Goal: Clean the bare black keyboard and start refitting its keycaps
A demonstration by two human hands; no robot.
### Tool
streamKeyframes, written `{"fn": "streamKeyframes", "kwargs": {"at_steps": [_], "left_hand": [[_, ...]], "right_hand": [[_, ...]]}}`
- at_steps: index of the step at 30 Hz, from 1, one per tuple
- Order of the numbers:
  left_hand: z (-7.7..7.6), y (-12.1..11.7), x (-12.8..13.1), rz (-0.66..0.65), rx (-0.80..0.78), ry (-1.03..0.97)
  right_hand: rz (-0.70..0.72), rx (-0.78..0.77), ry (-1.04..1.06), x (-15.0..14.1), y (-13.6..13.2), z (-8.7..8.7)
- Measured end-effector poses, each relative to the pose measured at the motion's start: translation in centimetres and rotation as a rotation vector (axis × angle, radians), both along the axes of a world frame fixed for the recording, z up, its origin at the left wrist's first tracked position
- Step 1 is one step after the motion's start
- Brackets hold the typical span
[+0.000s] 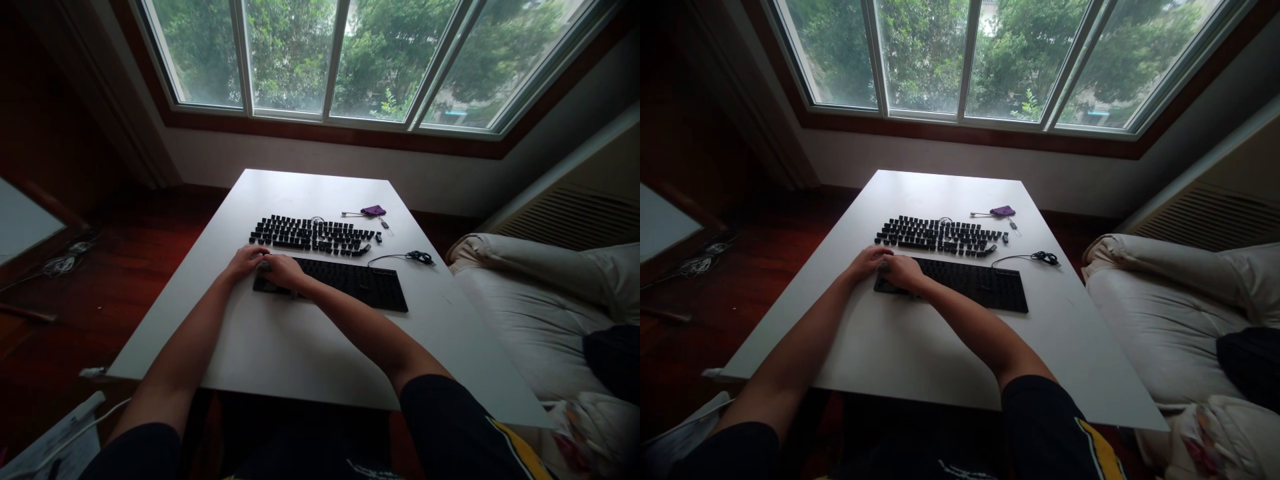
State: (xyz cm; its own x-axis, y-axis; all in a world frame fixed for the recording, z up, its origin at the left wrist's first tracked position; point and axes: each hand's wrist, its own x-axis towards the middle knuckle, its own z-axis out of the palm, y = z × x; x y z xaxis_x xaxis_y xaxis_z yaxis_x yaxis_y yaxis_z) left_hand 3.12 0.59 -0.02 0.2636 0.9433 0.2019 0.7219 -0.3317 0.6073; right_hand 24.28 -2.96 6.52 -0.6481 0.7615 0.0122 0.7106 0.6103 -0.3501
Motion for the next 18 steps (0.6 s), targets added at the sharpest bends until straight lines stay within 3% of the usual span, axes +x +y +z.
{"fn": "streamKeyframes", "kwargs": {"at_steps": [7,18], "left_hand": [[0.1,-0.2,-0.1,-0.003,0.007,-0.003],[-0.5,0.2,-0.3,0.005,0.025,0.004]], "right_hand": [[-0.039,0.08,-0.043,-1.2,-0.9,0.1],[-0.01,0.095,-0.146,0.6,-1.4,0.5]]}}
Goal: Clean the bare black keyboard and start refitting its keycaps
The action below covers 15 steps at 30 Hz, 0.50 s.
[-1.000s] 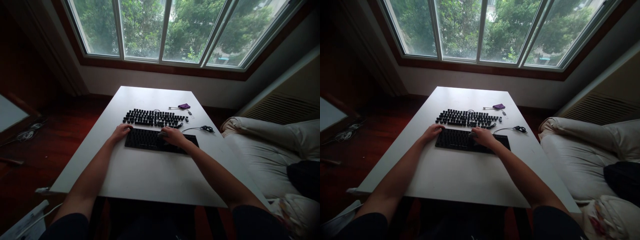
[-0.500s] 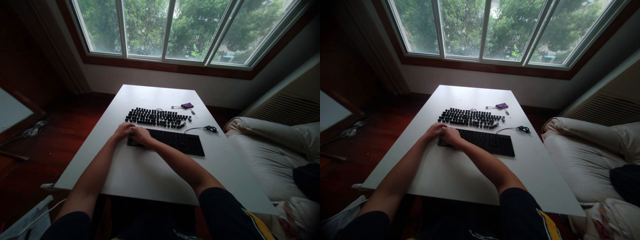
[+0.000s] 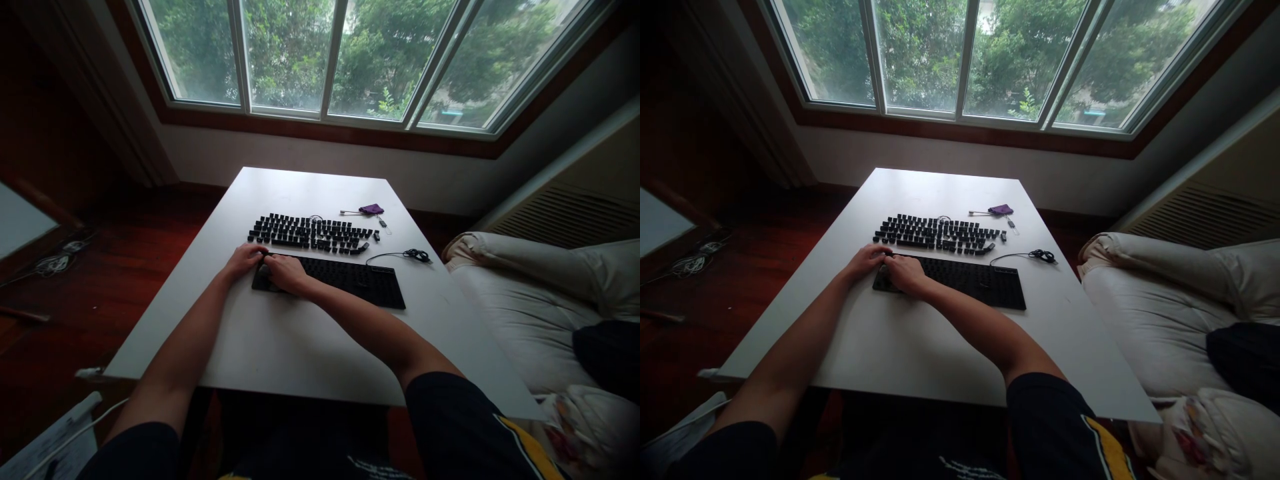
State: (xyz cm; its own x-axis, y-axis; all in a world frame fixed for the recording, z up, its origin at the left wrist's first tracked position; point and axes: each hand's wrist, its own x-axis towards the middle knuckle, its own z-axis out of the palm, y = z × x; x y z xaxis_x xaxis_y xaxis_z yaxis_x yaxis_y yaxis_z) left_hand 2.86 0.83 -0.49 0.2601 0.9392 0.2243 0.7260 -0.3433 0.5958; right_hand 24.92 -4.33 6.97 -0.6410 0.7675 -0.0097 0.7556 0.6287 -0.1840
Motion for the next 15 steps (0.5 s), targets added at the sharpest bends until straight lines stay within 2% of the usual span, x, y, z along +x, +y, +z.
{"fn": "streamKeyframes", "kwargs": {"at_steps": [15], "left_hand": [[0.2,-0.2,0.2,-0.019,0.011,-0.015]], "right_hand": [[0.101,0.005,-0.089,3.6,-0.1,1.0]]}}
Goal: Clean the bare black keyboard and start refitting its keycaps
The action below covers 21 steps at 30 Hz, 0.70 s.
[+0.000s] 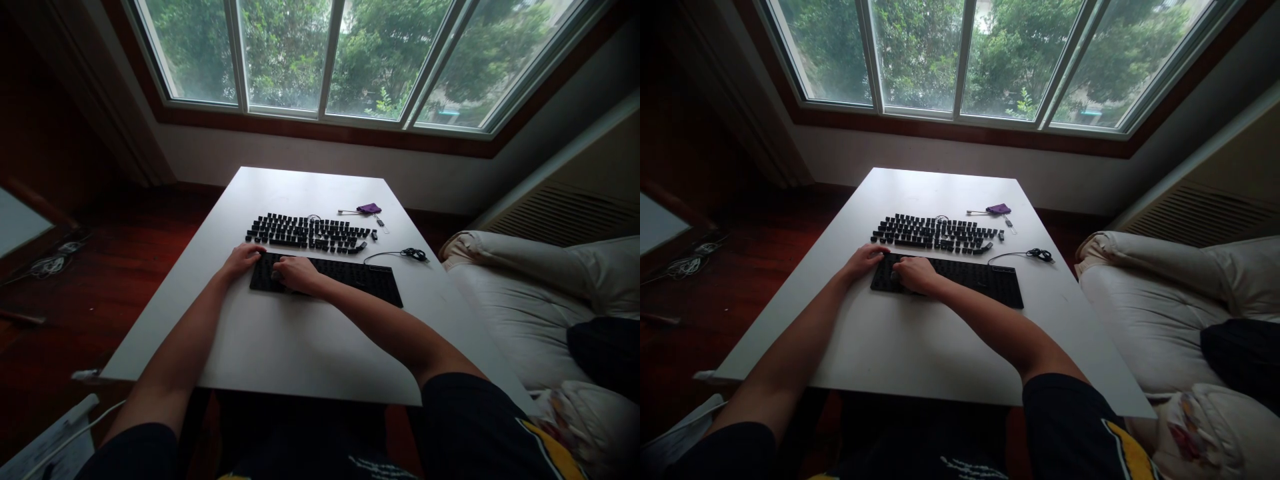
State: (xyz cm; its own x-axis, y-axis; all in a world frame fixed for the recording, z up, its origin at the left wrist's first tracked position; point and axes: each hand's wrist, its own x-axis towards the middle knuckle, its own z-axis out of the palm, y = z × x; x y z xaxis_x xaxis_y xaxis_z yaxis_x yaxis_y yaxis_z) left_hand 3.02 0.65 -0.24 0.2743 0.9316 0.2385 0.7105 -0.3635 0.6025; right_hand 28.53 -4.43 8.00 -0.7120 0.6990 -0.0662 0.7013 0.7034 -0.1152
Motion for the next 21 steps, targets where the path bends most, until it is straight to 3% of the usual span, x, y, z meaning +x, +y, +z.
{"fn": "streamKeyframes", "kwargs": {"at_steps": [9,21], "left_hand": [[-0.2,0.0,0.0,-0.001,-0.02,-0.017],[-0.3,0.0,0.0,0.004,-0.044,-0.02]], "right_hand": [[0.046,-0.025,-0.051,4.6,0.3,-0.1],[0.064,-0.085,-0.098,13.3,0.2,0.8]]}}
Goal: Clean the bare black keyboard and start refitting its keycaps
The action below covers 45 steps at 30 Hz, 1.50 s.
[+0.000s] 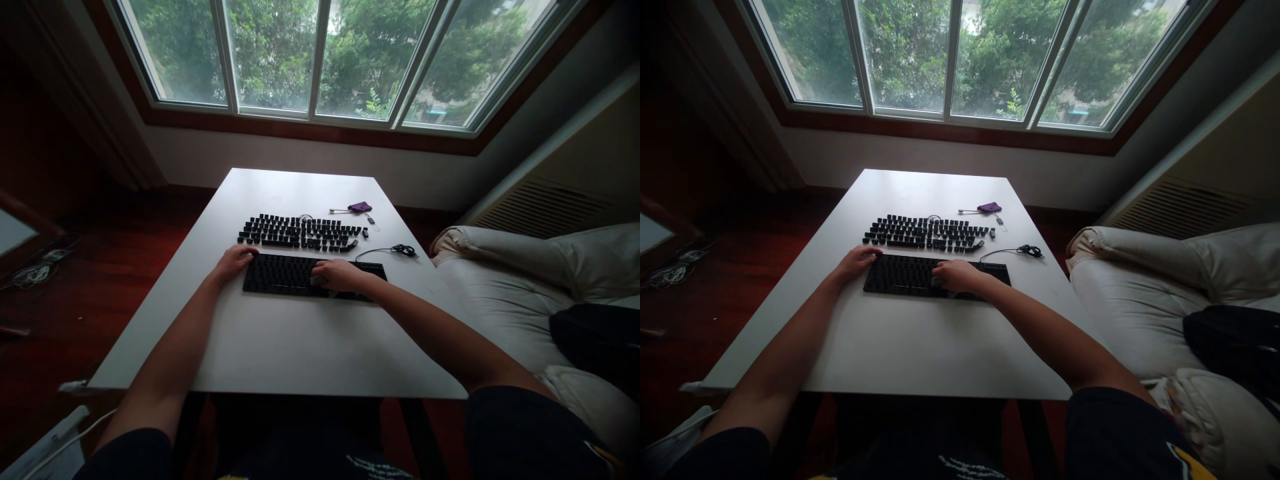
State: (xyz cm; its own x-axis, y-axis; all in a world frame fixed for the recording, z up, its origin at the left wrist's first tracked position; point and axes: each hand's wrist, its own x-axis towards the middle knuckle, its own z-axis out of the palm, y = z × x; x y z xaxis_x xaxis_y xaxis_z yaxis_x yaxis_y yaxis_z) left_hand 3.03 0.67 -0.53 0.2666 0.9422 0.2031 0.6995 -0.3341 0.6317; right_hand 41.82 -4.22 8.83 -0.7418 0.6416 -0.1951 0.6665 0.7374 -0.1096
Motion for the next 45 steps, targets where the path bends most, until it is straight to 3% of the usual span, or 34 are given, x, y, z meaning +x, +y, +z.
{"fn": "streamKeyframes", "kwargs": {"at_steps": [12,28,34,39,45], "left_hand": [[-0.4,0.4,-0.2,-0.027,0.03,0.023],[-0.4,0.3,0.0,-0.013,0.021,0.032],[-0.6,0.6,-0.1,-0.023,0.021,0.036],[-0.7,0.6,-0.2,-0.019,0.02,0.043],[-0.7,0.7,0.0,-0.016,0.021,0.028]], "right_hand": [[-0.138,-0.099,0.063,9.6,-1.5,-0.3],[-0.372,-0.25,0.106,13.8,-2.5,-0.1],[-0.481,-0.081,0.038,15.5,-1.9,-0.5],[-0.478,-0.05,-0.003,17.1,-2.0,-1.0],[-0.553,-0.003,-0.097,21.6,-2.3,-1.3]]}}
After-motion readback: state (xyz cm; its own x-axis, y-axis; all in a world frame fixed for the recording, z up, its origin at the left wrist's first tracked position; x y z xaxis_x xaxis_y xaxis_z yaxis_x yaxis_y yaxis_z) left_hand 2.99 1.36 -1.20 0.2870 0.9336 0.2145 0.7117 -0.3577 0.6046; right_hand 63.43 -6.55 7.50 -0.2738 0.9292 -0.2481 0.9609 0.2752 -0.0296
